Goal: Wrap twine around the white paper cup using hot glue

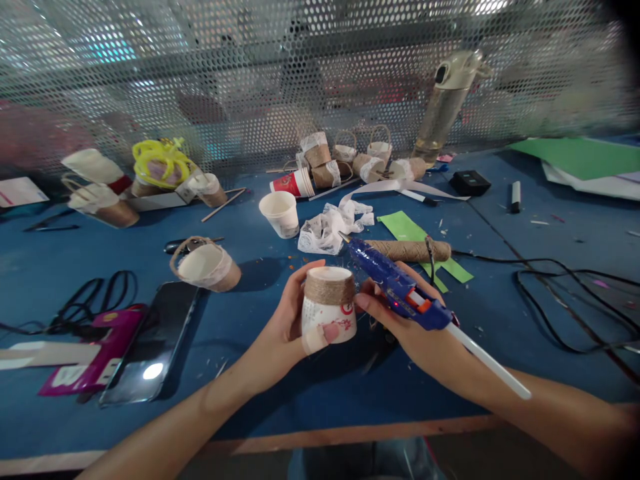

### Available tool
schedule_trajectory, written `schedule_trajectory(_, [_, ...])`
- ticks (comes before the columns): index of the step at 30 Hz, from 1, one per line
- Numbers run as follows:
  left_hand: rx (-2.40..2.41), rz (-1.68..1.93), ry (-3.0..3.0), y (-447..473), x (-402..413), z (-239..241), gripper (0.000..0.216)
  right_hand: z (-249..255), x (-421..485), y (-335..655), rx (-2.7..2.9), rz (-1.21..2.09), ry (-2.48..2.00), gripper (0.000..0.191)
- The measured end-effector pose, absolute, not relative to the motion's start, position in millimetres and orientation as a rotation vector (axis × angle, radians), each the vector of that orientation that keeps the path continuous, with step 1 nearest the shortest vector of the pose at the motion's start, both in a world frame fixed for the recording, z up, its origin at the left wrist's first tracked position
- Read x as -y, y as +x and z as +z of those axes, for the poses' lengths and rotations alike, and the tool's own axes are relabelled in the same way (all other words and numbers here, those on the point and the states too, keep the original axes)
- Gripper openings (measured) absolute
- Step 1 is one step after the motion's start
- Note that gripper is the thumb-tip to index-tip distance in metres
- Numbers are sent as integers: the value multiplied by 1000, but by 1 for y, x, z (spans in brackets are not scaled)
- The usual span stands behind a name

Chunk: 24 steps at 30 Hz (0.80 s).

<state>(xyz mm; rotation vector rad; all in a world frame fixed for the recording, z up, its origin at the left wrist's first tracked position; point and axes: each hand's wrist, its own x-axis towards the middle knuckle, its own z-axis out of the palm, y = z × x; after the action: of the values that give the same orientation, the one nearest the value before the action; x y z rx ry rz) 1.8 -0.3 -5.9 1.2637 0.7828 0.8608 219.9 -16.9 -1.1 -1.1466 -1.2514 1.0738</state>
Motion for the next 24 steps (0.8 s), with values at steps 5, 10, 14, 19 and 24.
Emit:
schedule_trajectory(5, [-845, 816, 1200, 3, -1, -7, 76, -4, 16, 219, 1249, 1067, -1160, 26])
schedule_trajectory(10, [-846, 841, 1095, 2, -2, -6, 72, 0, 17, 219, 1249, 1094, -1149, 25])
schedule_trajectory(14, [-835, 835, 1048, 2, -1, -6, 72, -1, 17, 219, 1238, 1092, -1124, 25])
schedule_trajectory(19, [-835, 855, 1037, 4, 1, -4, 73, -4, 17, 219, 1237, 1098, -1107, 23])
schedule_trajectory(24, [-799, 867, 1032, 7, 1, -2, 71, -8, 17, 218, 1244, 1067, -1096, 20])
